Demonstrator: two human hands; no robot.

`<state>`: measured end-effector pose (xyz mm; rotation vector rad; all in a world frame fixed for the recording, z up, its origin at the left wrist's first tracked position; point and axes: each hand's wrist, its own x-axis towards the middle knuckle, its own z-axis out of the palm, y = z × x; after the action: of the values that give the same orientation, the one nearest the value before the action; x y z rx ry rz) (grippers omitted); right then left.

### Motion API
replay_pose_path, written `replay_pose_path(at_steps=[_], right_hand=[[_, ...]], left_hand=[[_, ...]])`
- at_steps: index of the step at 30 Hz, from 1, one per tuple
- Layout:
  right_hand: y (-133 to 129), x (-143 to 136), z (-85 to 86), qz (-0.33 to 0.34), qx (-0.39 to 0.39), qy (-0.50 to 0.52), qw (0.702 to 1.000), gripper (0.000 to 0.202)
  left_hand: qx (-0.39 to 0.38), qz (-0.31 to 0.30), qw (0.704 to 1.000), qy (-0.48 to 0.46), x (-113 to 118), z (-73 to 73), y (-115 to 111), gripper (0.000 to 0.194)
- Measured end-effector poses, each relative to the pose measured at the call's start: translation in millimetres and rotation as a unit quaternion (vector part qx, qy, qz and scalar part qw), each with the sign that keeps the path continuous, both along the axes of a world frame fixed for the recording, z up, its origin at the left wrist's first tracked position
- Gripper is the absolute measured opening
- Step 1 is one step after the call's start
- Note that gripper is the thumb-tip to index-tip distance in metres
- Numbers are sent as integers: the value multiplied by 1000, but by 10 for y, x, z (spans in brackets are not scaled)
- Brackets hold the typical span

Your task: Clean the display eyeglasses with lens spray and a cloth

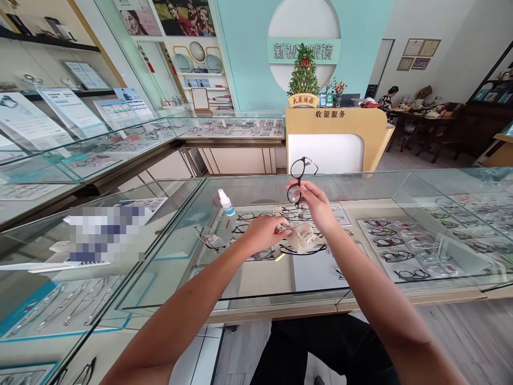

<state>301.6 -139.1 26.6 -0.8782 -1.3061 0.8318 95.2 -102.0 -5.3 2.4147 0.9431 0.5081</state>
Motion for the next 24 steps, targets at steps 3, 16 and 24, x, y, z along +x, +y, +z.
replay_pose_path(at_steps=[3,16,24], right_hand=[[3,-3,-8,3,-3,11,1000,43],[-4,-5,-4,23,1,39,999,34],[-19,-8,-3,27,1,31,999,35]], left_hand=[[-36,-19,999,-11,13,-16,2,23],[-189,-69,967,-157,-5,-28,28,35],[-204,-52,932,-296,-53,58,133,52]])
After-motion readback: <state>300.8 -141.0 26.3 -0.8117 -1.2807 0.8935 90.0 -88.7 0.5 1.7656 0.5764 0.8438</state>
